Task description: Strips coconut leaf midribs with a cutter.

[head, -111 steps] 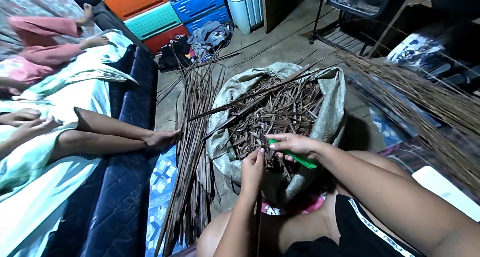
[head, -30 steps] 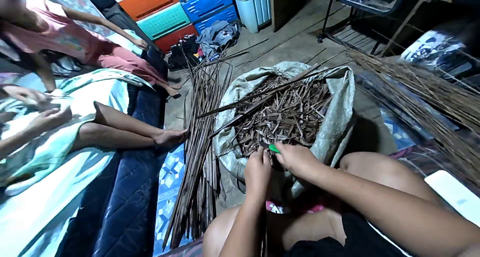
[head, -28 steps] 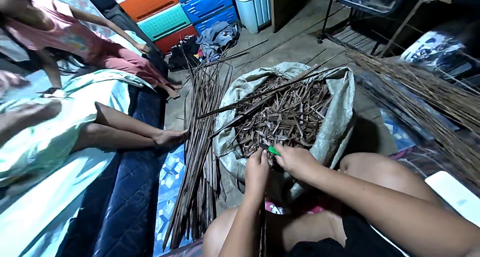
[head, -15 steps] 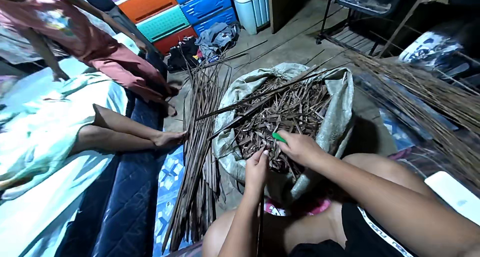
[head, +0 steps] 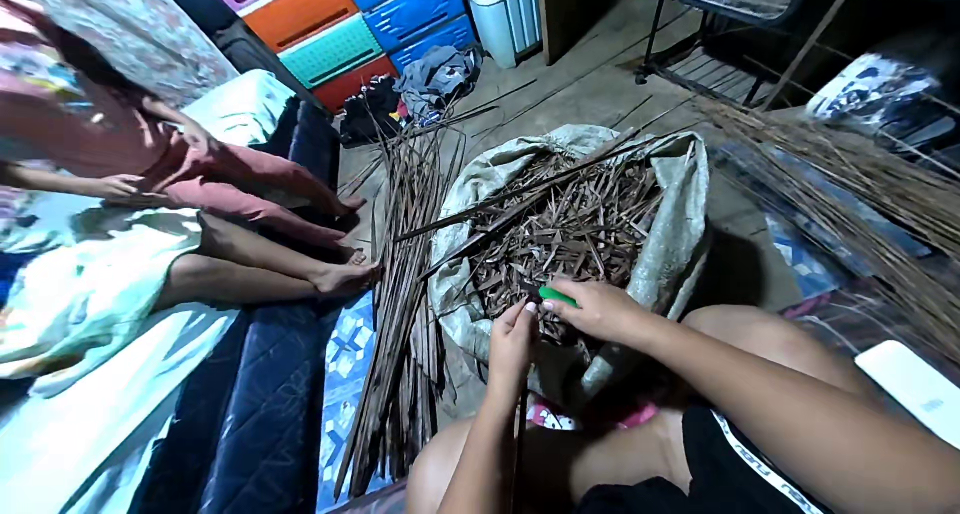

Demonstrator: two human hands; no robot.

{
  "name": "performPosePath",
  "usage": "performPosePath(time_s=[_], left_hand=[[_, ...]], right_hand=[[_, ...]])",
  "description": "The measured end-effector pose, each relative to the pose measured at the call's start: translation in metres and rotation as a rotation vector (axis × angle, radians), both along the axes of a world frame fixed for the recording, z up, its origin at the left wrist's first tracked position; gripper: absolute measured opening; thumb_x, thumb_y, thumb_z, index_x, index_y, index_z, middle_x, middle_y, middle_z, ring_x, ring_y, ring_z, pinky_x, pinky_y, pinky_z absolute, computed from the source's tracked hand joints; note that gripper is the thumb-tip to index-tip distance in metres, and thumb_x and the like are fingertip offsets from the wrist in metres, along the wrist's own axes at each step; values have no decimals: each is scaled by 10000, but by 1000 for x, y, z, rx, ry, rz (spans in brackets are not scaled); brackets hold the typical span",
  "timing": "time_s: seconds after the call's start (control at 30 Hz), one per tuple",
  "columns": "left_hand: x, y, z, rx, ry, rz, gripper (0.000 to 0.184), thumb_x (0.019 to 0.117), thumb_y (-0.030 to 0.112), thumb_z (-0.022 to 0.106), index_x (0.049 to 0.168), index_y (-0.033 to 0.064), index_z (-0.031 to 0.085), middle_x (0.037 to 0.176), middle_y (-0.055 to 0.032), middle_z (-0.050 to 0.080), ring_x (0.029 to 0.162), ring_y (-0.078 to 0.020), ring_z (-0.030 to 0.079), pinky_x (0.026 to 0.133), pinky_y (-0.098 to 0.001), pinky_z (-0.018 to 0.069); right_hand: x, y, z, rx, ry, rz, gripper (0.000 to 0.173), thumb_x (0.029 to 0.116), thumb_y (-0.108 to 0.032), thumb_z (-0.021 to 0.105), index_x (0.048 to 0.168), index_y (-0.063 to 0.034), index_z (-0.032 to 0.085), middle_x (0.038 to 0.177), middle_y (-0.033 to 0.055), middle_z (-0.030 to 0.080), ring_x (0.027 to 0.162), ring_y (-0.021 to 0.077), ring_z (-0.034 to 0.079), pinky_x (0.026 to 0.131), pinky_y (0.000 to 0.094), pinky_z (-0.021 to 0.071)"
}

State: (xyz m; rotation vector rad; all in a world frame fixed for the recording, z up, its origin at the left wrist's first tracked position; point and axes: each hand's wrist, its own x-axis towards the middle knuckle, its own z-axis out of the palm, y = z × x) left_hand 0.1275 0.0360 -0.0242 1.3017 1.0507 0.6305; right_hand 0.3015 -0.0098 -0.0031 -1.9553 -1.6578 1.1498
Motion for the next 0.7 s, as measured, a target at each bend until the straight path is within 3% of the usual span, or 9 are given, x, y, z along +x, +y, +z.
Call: performPosePath(time_s=[0.17, 0.27, 0.3, 0.33, 0.37, 0.4, 0.47, 0.6, 0.7], left_hand=[[3, -8, 10, -15, -18, -29, 331, 1093, 91, 418, 1283, -52, 648, 572, 53, 457, 411, -23, 390, 388, -189, 370], [3, -11, 13, -24, -30, -33, 335, 1092, 88, 414, 1289, -63, 638, 573, 55, 456, 408, -22, 389, 388, -185, 373], [3, -12, 12, -24, -31, -30, 333, 1091, 86, 418, 1288, -65, 640, 571, 54, 459, 405, -20, 390, 385, -183, 373], [2, -12, 12, -24, -27, -29, 329, 1089, 83, 424, 1285, -65, 644, 570, 50, 466, 405, -21, 393, 385, -184, 375], [2, -13, 11, -21, -16, -26, 320, 1088, 85, 431, 1267, -61, 653, 571, 47, 476, 405, -21, 402, 386, -184, 381], [3, -15, 11, -17, -3, -23, 305, 1085, 86, 444, 1237, -59, 665, 576, 42, 493, 410, -19, 414, 389, -182, 386], [5, -19, 12, -16, 21, -19, 265, 1075, 82, 466, 1171, -58, 670, 586, 31, 524, 422, -22, 439, 399, -186, 399], [8, -25, 21, -8, 132, -34, 318, 1064, 90, 523, 1334, -43, 625, 680, -6, 589, 459, -44, 485, 430, -204, 438], [6, -29, 23, 52, 264, -78, 332, 1064, 139, 550, 1348, -11, 634, 719, -10, 628, 468, -42, 513, 449, -209, 464]], right_hand=[[21, 13, -2, -23, 15, -132, 522, 1114, -457, 401, 1473, -106, 541, 1297, 236, 659, 1226, 417, 623, 1029, 649, 446], [31, 17, -4, 14, 143, -181, 517, 1114, -438, 419, 1456, -73, 551, 1329, 236, 640, 1245, 387, 610, 1056, 621, 432], [31, 15, -6, 39, 227, -178, 502, 1112, -417, 438, 1450, -65, 558, 1308, 219, 651, 1194, 346, 634, 1032, 576, 462], [29, 13, -8, 66, 314, -168, 478, 1109, -397, 458, 1437, -68, 569, 1209, 175, 682, 1038, 263, 666, 928, 481, 521], [24, 11, -12, 89, 419, -152, 442, 1106, -379, 463, 1406, -71, 570, 995, 94, 659, 760, 142, 599, 699, 338, 510], [19, 8, -12, 65, 544, -126, 431, 1110, -352, 456, 1425, -67, 533, 865, 36, 615, 597, 63, 522, 555, 242, 459], [15, 4, -4, -45, 697, -89, 442, 1119, -316, 450, 1492, -79, 464, 834, 30, 590, 541, 49, 466, 507, 216, 410], [19, 6, 1, -80, 722, -110, 445, 1124, -334, 432, 1500, -100, 481, 792, -14, 550, 561, 34, 458, 525, 200, 397], [25, 9, 2, -80, 706, -148, 443, 1130, -338, 410, 1509, -115, 471, 782, -20, 522, 552, 37, 446, 517, 197, 393]])
